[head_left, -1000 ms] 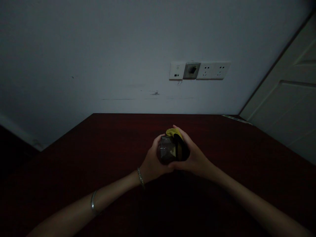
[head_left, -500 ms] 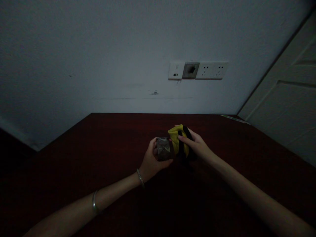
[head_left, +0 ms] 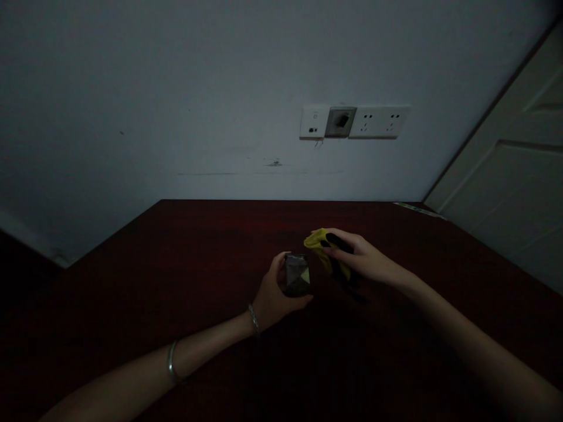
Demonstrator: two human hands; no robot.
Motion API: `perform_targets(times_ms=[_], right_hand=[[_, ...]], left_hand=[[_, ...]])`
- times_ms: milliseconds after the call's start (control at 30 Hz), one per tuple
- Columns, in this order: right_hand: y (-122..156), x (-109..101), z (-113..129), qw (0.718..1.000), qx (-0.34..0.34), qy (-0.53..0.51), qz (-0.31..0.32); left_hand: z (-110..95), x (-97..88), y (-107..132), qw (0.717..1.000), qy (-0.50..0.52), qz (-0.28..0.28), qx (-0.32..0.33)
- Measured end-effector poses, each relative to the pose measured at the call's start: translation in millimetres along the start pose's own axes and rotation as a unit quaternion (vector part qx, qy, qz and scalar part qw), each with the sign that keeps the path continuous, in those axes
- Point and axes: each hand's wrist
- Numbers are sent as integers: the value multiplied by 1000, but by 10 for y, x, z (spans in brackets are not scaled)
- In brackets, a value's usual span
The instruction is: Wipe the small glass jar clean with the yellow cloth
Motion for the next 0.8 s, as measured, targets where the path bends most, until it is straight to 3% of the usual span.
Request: perform_targets(times_ms=[167, 400, 600, 800], right_hand=[[-11, -9, -64, 1000, 16, -7, 20], [-19, 72, -45, 997, -15, -52, 61], [-43, 131, -65, 999, 2, -42, 25], [14, 142, 65, 998, -46, 4, 30]], left_hand=[[13, -1, 5, 1000, -16, -3, 7], [-26, 2, 14, 999, -38, -9, 11], [-19, -10, 12, 998, -61, -14, 23], [-14, -6, 22, 998, -52, -6, 18]])
Point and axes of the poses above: each hand's wrist, its own y-axis away from the middle knuckle, its own x-axis out of the palm, z = x × y, and after that the axes turned 7 degrees about -z, right-handed
